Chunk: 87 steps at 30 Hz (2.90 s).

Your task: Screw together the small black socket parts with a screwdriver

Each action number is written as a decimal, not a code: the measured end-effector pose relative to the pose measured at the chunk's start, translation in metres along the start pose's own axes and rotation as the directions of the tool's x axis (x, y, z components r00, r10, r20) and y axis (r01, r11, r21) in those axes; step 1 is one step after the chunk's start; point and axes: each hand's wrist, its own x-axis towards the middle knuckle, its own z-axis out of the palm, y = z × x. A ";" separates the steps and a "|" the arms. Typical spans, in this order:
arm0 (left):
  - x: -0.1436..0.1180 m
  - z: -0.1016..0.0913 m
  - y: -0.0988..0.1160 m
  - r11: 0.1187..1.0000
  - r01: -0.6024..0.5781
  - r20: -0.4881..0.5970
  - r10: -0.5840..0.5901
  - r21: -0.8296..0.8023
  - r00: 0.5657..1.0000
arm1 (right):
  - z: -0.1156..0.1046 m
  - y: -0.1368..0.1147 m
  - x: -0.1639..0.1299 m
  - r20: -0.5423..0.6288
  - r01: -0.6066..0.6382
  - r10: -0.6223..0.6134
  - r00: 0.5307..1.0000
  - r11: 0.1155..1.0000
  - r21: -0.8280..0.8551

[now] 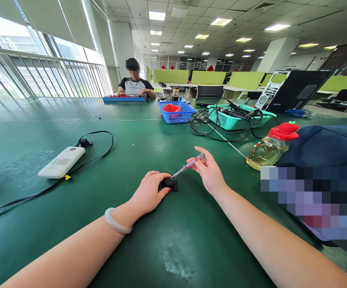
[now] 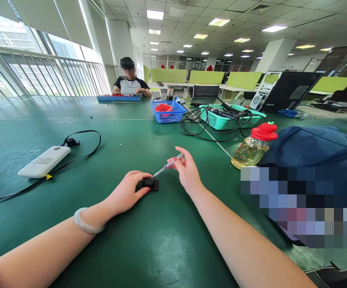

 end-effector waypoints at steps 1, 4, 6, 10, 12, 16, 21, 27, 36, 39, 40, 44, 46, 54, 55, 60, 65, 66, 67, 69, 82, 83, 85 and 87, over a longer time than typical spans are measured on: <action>0.000 0.000 0.000 1.000 0.001 0.003 -0.001 0.000 1.000 | 0.000 0.001 0.000 0.002 -0.029 0.029 1.000 0.999 0.018; 0.000 -0.001 0.001 1.000 0.001 0.005 -0.001 0.000 1.000 | 0.001 0.003 0.000 0.012 -0.128 0.128 0.992 0.989 0.078; 0.000 -0.001 0.002 1.000 0.007 0.010 -0.007 0.000 1.000 | 0.002 0.003 0.000 0.019 -0.173 0.172 0.985 0.979 0.108; 0.000 -0.001 0.003 1.000 0.016 0.018 -0.016 0.006 1.000 | 0.003 0.004 0.001 0.014 -0.217 0.217 0.976 0.964 0.151; 0.000 -0.001 0.003 1.000 0.009 0.017 -0.009 0.008 1.000 | 0.002 0.006 0.002 0.006 -0.234 0.236 0.972 0.957 0.171; 0.000 -0.001 0.003 1.000 -0.001 0.016 0.000 0.010 1.000 | 0.000 0.010 0.003 0.019 -0.262 0.264 0.964 0.941 0.213; 0.000 -0.001 0.003 1.000 0.007 0.013 -0.008 0.021 1.000 | 0.003 0.003 0.004 -0.056 -0.310 0.341 0.938 0.901 0.305; 0.002 0.001 0.000 0.999 0.009 -0.029 -0.008 0.050 1.000 | 0.004 -0.003 0.003 -0.107 -0.307 0.358 0.928 0.893 0.328; 0.009 0.008 0.001 0.980 0.030 -0.052 -0.020 0.197 0.998 | 0.009 0.020 0.015 0.045 -0.224 0.220 0.974 0.945 0.238; 0.016 0.008 0.000 0.957 -0.011 -0.028 0.020 0.289 0.999 | 0.012 0.022 0.023 0.121 -0.253 0.232 0.965 0.948 0.193; 0.020 0.007 -0.001 0.950 -0.022 -0.018 0.029 0.311 0.999 | 0.013 0.023 0.026 0.134 -0.265 0.242 0.961 0.944 0.195; 0.036 -0.004 -0.012 0.933 -0.038 0.016 0.035 0.358 0.999 | 0.012 0.023 0.038 0.191 -0.330 0.293 0.937 0.921 0.204; 0.044 -0.010 -0.017 0.931 -0.026 0.025 0.018 0.365 1.000 | 0.012 0.024 0.043 0.218 -0.355 0.311 0.925 0.911 0.209; 0.054 -0.011 -0.035 0.952 0.027 -0.045 -0.014 0.306 0.999 | 0.009 0.022 0.041 0.123 -0.131 0.107 0.987 0.971 0.202; 0.053 -0.011 -0.036 0.956 0.018 -0.047 -0.005 0.292 0.999 | 0.008 0.021 0.040 0.092 -0.079 0.063 0.994 0.979 0.188; 0.049 -0.009 -0.037 0.963 0.011 -0.025 -0.005 0.268 1.000 | 0.004 0.019 0.044 -0.122 0.091 -0.072 0.990 0.983 0.157; 0.049 -0.009 -0.039 0.962 0.012 -0.008 -0.010 0.272 1.000 | 0.001 0.023 0.047 -0.169 0.024 0.000 0.986 0.989 0.143; 0.049 -0.009 -0.039 0.962 0.005 -0.007 -0.003 0.274 1.000 | 0.001 0.023 0.046 -0.165 0.027 -0.003 0.986 0.989 0.144; 0.049 -0.009 -0.040 0.961 -0.004 -0.006 0.006 0.275 1.000 | 0.001 0.023 0.046 -0.156 0.031 -0.009 0.988 0.989 0.142; 0.049 -0.008 -0.040 0.961 -0.024 -0.004 0.026 0.274 1.000 | 0.002 0.023 0.044 -0.135 0.037 -0.019 0.991 0.990 0.135; 0.048 -0.010 -0.040 0.965 -0.069 -0.008 0.074 0.254 0.997 | 0.006 0.017 0.036 0.045 0.194 -0.190 0.981 0.975 -0.110; 0.048 -0.010 -0.040 0.964 -0.072 -0.005 0.076 0.255 0.997 | 0.007 0.015 0.033 0.089 0.241 -0.228 0.970 0.953 -0.182; 0.048 -0.011 -0.040 0.963 -0.067 0.007 0.068 0.261 0.998 | 0.010 0.011 0.027 0.170 0.329 -0.289 0.942 0.894 -0.303; 0.048 -0.012 -0.039 0.963 -0.057 0.017 0.054 0.264 0.998 | 0.014 0.008 0.021 0.226 0.412 -0.350 0.909 0.837 -0.359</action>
